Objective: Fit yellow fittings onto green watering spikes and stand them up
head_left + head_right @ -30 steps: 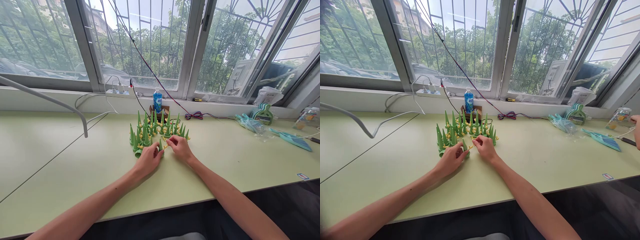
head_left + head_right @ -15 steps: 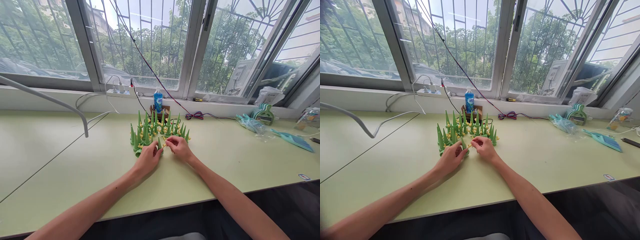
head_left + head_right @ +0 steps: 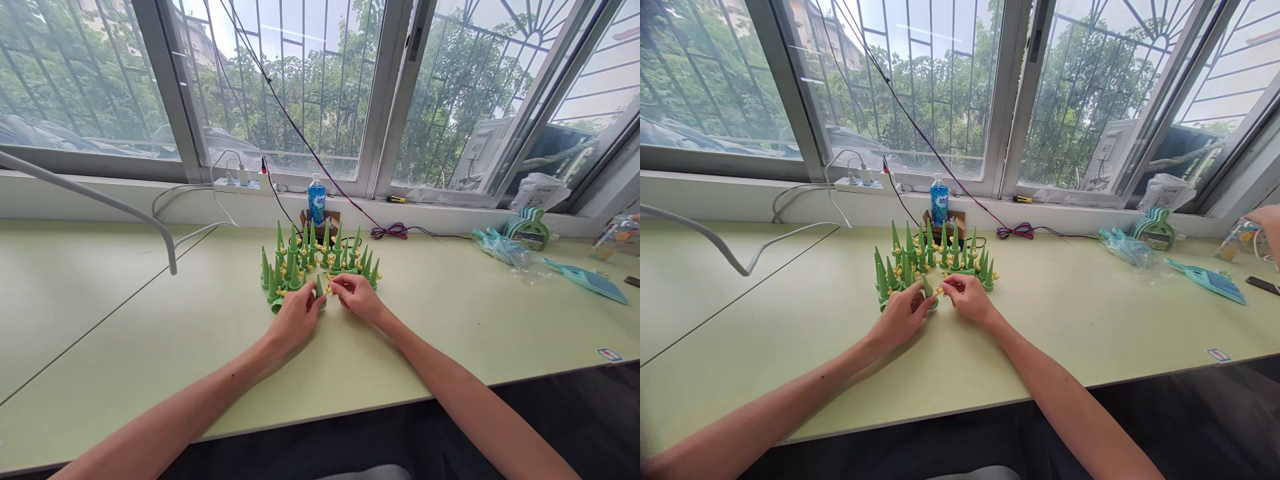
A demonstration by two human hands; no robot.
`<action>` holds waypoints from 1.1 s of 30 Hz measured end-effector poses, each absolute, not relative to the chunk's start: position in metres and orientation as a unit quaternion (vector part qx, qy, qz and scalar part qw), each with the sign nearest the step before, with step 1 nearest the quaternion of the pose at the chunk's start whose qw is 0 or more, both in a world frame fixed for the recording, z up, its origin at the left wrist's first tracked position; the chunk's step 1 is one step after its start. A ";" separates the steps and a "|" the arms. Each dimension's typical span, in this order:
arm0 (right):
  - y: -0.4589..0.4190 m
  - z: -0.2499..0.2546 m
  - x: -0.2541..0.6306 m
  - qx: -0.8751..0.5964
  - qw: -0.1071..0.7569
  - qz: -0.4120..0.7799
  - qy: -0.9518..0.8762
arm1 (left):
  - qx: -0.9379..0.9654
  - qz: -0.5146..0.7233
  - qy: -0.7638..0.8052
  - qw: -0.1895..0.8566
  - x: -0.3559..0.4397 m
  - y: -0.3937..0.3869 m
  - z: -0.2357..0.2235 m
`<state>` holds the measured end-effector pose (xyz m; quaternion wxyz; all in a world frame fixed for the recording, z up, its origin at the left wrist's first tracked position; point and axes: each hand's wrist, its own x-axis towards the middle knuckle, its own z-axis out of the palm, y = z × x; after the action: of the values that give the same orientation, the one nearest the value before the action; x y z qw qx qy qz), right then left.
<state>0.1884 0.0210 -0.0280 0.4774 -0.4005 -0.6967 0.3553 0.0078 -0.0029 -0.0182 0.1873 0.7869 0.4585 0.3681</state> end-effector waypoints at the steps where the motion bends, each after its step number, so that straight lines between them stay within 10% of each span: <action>1: 0.021 -0.028 0.188 -0.406 0.473 0.352 -0.698 | 0.787 0.368 0.458 0.188 0.008 -0.003 -0.018; 33: 0.020 -0.027 0.190 -0.437 0.445 0.299 -0.722 | 0.790 0.386 0.430 0.203 0.008 -0.004 -0.018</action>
<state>0.1896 0.0202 -0.0270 0.4447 -0.4371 -0.7225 0.2987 0.0079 -0.0043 -0.0177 0.2028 0.7903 0.4302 0.3863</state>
